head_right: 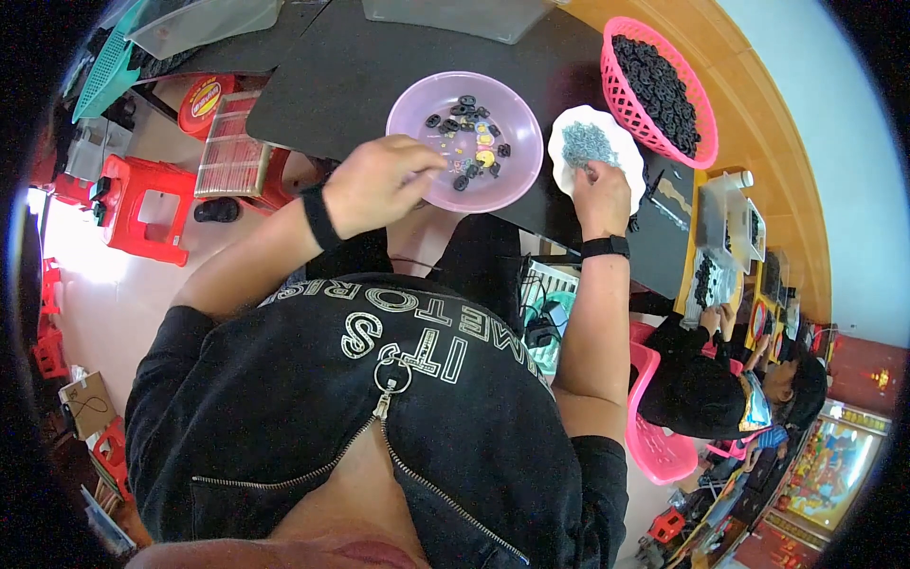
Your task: The person sorts small black circular components by hand, transferring them from a pink bowl into a white tray.
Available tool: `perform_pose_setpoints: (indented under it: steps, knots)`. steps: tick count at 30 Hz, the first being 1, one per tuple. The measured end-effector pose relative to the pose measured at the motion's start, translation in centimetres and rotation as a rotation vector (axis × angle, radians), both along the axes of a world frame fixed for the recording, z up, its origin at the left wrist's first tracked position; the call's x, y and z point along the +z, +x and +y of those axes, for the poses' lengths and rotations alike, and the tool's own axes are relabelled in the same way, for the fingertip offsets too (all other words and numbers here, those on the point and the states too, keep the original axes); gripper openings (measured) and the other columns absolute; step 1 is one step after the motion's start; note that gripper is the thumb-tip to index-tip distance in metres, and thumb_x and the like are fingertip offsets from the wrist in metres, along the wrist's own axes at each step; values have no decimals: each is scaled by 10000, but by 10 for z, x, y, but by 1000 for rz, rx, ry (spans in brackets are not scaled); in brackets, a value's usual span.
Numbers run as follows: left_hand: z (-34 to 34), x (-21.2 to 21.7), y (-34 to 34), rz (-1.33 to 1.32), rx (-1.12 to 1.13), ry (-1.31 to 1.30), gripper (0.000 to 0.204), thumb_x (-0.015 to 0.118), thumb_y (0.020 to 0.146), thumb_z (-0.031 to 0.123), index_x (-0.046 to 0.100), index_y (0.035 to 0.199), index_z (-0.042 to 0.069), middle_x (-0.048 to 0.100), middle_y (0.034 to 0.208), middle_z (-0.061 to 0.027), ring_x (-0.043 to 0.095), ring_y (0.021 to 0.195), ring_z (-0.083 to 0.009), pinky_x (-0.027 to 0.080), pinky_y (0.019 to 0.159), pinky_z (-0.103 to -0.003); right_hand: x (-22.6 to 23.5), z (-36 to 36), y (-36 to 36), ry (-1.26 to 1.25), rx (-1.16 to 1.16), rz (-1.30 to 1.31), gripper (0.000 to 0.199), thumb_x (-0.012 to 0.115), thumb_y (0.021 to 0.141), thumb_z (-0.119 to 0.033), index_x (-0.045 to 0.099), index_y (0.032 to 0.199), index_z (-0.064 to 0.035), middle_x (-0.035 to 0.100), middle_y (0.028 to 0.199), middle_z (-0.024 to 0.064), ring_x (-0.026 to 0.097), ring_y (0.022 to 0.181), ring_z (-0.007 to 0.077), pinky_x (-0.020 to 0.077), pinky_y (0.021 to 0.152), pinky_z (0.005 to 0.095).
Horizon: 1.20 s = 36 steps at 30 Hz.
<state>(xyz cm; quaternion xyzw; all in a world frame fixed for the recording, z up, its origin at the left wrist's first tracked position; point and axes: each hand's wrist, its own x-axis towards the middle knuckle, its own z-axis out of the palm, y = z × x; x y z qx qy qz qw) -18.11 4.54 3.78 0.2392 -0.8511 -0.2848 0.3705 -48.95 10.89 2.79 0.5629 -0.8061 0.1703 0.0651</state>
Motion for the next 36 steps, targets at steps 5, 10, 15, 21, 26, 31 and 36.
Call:
perform_pose_setpoints:
  steps: [5,10,15,21,26,31,36]
  knots:
    - [-3,3,-31,-469,-69,-29,223,553,795,169,596,966,33,599,882,-158,582,862,-319,466,762,-417,-13,-4,-11,-69,13,20,164,601,766,-169,644,824,-21,636,781,162,619,735,316,485,667,380]
    - [-4,8,-50,-604,-54,54,251,579,769,149,601,984,20,613,928,-186,594,890,-331,473,762,-424,-11,-4,-8,-45,-10,70,136,592,773,-161,632,780,-32,630,758,161,613,718,325,481,649,392]
    - [-11,-6,-55,-578,-70,39,191,581,744,116,574,912,25,599,879,-172,592,820,-341,465,744,-419,-1,-1,1,-25,-34,23,137,591,764,-151,609,748,-16,623,784,165,594,740,342,475,672,416]
    - [-17,-9,-57,-550,-29,173,122,563,729,77,560,845,37,609,810,-164,593,813,-340,454,714,-420,0,11,-9,-172,43,-96,115,587,763,-132,615,760,-21,621,750,160,604,702,325,477,640,394]
    - [-16,-6,-58,-523,36,235,209,559,722,85,620,918,43,622,902,-190,589,891,-338,453,784,-404,3,22,-16,-206,20,-227,104,594,763,-115,609,770,-13,625,713,149,616,661,302,481,618,362]
    - [-10,-7,-67,-547,27,104,174,591,736,121,611,894,49,616,879,-170,591,860,-329,461,762,-397,3,26,-25,-217,-10,-270,102,592,766,-112,608,779,-12,625,698,141,621,640,272,483,609,345]
    - [-14,-10,-73,-586,-7,86,124,556,739,107,617,806,22,622,847,-182,589,866,-333,444,762,-418,-1,25,-35,-271,-18,-404,95,600,763,-104,610,798,-17,630,682,110,619,616,218,479,598,321]
